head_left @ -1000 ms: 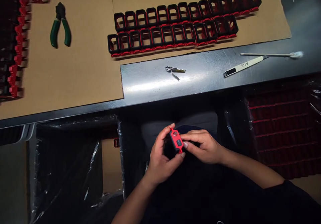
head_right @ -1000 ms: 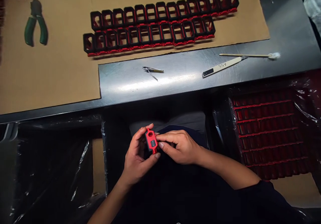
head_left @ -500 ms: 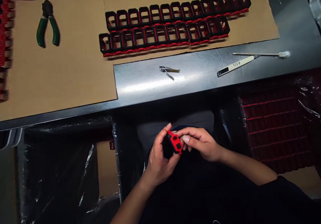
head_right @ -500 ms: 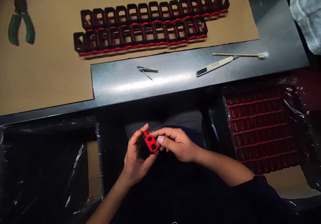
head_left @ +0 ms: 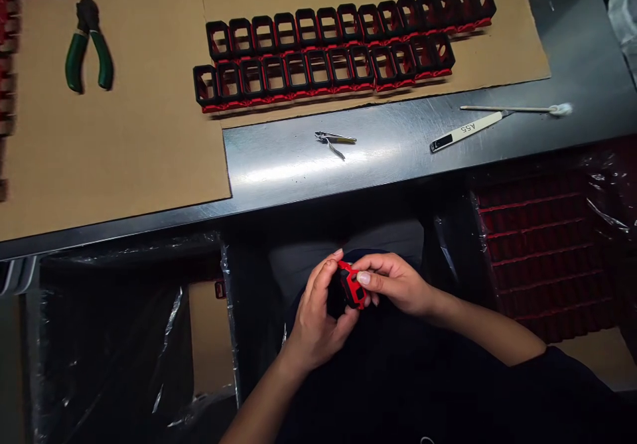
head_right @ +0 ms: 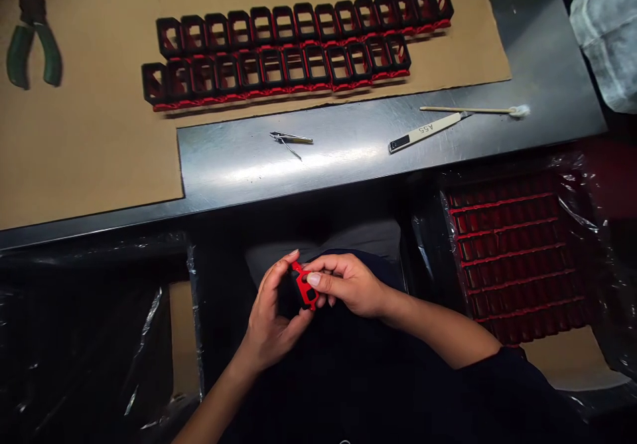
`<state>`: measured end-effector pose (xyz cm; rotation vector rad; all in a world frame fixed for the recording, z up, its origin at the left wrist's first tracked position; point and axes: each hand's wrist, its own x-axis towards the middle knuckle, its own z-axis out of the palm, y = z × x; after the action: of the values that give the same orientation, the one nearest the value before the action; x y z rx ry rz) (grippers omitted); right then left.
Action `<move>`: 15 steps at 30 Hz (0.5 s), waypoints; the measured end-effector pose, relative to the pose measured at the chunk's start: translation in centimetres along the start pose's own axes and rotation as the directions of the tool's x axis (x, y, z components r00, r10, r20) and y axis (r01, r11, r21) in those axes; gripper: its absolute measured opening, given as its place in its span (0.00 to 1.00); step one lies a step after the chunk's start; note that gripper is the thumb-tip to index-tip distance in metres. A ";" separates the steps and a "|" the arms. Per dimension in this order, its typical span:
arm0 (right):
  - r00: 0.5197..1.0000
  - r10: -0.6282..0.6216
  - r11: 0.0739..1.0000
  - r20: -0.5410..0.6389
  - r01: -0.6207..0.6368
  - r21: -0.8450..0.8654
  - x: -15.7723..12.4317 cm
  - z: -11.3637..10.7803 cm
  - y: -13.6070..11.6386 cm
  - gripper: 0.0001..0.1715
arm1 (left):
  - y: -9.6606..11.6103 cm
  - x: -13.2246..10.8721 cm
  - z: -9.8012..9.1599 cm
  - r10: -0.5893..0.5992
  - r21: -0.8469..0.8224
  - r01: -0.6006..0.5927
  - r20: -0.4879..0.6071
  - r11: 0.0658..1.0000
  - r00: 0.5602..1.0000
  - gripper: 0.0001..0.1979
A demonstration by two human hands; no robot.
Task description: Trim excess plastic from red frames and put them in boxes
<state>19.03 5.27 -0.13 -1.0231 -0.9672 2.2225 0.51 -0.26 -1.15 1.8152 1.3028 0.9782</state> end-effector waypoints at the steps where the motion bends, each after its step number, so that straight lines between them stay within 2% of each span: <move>1: 1.000 -0.015 1.000 0.000 0.015 -0.016 -0.1 0.0 -0.1 0.19 | -0.2 -0.1 0.1 0.005 -0.008 -0.005 0.001 1.000 1.000 0.44; 5: 0.990 -0.143 0.974 0.007 0.142 -0.178 -0.4 -0.3 -0.3 0.14 | -1.2 -0.5 0.8 0.042 -0.048 -0.042 -0.001 0.998 0.999 0.49; 7: 0.981 -0.185 0.946 0.058 0.194 -0.258 -0.4 -0.6 -0.3 0.14 | -1.7 -0.5 1.1 0.101 -0.036 -0.102 -0.035 0.994 0.994 0.50; 12: 0.964 -0.211 0.927 0.162 0.250 -0.281 0.0 -1.2 0.1 0.17 | -2.7 0.0 1.0 0.285 0.200 -0.255 -0.141 0.946 0.948 0.51; 15: 0.957 -0.240 0.900 0.165 0.283 -0.331 0.2 -1.3 0.3 0.18 | -2.7 0.4 0.6 0.328 0.320 -0.280 -0.108 0.905 0.939 0.53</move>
<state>19.94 5.72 -1.03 -0.8477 -1.5047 1.9450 -0.10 0.75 -3.68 2.2669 1.3461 1.1614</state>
